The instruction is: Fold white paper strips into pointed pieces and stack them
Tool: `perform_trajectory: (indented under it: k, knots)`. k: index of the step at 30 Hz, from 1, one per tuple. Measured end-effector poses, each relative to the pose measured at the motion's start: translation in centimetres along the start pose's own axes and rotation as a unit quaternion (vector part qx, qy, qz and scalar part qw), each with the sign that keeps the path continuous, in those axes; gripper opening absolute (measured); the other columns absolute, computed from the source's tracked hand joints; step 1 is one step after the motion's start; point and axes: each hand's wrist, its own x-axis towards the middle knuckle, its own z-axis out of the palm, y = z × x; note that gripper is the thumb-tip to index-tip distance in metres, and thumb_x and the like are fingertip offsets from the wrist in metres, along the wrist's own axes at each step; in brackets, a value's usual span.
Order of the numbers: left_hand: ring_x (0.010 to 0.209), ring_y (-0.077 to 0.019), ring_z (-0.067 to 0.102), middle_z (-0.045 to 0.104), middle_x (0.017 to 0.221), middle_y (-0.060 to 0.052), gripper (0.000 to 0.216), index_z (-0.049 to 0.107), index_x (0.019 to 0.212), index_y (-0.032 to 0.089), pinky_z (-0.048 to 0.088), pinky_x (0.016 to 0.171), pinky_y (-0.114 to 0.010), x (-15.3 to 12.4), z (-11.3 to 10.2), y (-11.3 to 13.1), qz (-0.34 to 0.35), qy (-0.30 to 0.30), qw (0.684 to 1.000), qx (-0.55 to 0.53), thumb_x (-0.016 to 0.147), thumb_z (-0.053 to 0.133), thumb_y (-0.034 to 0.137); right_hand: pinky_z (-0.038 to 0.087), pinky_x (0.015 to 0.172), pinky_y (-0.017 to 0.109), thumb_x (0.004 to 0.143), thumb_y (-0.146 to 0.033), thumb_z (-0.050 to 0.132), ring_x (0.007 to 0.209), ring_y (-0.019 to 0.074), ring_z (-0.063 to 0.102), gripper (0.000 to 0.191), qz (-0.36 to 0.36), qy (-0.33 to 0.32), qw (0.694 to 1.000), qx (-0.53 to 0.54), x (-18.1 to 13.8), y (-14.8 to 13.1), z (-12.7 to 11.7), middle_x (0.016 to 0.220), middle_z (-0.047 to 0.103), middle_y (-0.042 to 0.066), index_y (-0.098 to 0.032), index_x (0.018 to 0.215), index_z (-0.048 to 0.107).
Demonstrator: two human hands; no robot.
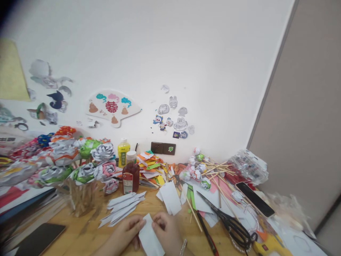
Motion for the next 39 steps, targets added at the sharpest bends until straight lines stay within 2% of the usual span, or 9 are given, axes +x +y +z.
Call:
perform_trajectory:
  k: [10, 17, 22, 28, 35, 39]
  knots:
    - [0.035, -0.0090, 0.046, 0.048, 0.045, 0.005, 0.046, 0.044, 0.057, 0.016, 0.033, 0.035, -0.019, -0.4, 0.3, 0.6, -0.002, 0.027, 1.000, -0.002, 0.058, 0.044, 0.061, 0.038, 0.049, 0.021, 0.072, -0.028, 0.051, 0.053, 0.0126, 0.050, 0.016, -0.011, -0.007, 1.000, -0.010, -0.1, 0.0, 0.1, 0.059, 0.056, 0.001, -0.014, 0.075, 0.058]
    - [0.034, -0.0096, 0.046, 0.050, 0.043, 0.003, 0.044, 0.042, 0.058, 0.016, 0.034, 0.036, -0.020, -0.1, 0.3, -0.3, 0.005, 0.011, 1.000, -0.008, 0.059, 0.046, 0.060, 0.034, 0.045, 0.020, 0.070, -0.029, 0.053, 0.047, 0.0103, 0.043, 0.022, -0.013, -0.003, 1.000, 0.013, -0.2, -0.3, 0.1, 0.051, 0.048, -0.002, -0.015, 0.086, 0.060]
    - [0.035, -0.0089, 0.046, 0.050, 0.046, 0.003, 0.045, 0.044, 0.057, 0.016, 0.033, 0.036, -0.019, -0.1, 0.0, -0.4, 0.010, 0.002, 1.000, -0.018, 0.059, 0.047, 0.060, 0.035, 0.046, 0.021, 0.072, -0.032, 0.052, 0.050, 0.0112, 0.045, 0.024, -0.019, -0.018, 0.999, 0.032, -0.2, -0.2, 0.1, 0.057, 0.053, 0.000, -0.016, 0.087, 0.061]
    - [0.040, -0.0110, 0.050, 0.054, 0.052, 0.001, 0.049, 0.051, 0.063, 0.014, 0.037, 0.040, -0.021, -0.1, -0.3, -0.3, 0.006, -0.021, 0.999, -0.043, 0.058, 0.047, 0.062, 0.039, 0.050, 0.023, 0.073, -0.037, 0.050, 0.055, 0.0136, 0.051, 0.027, -0.018, -0.022, 0.999, 0.025, -0.2, 0.1, 0.1, 0.064, 0.059, 0.004, -0.016, 0.086, 0.061]
    - [0.041, -0.0124, 0.052, 0.056, 0.050, 0.001, 0.047, 0.052, 0.063, 0.014, 0.038, 0.040, -0.022, 0.0, -0.4, -0.3, -0.004, -0.026, 0.997, -0.076, 0.057, 0.049, 0.060, 0.043, 0.055, 0.025, 0.075, -0.035, 0.048, 0.062, 0.0158, 0.055, 0.026, -0.034, -0.034, 0.999, 0.009, -0.2, -0.7, -0.2, 0.071, 0.062, 0.005, -0.016, 0.088, 0.061]
    - [0.041, -0.0132, 0.053, 0.056, 0.048, 0.001, 0.044, 0.050, 0.060, 0.016, 0.038, 0.039, -0.022, -0.1, -0.4, -0.2, -0.018, -0.028, 0.994, -0.101, 0.060, 0.047, 0.059, 0.043, 0.060, 0.026, 0.076, -0.031, 0.047, 0.066, 0.0167, 0.056, 0.023, -0.048, -0.025, 0.998, -0.028, -0.3, -1.1, -0.2, 0.074, 0.064, 0.006, -0.016, 0.082, 0.063]
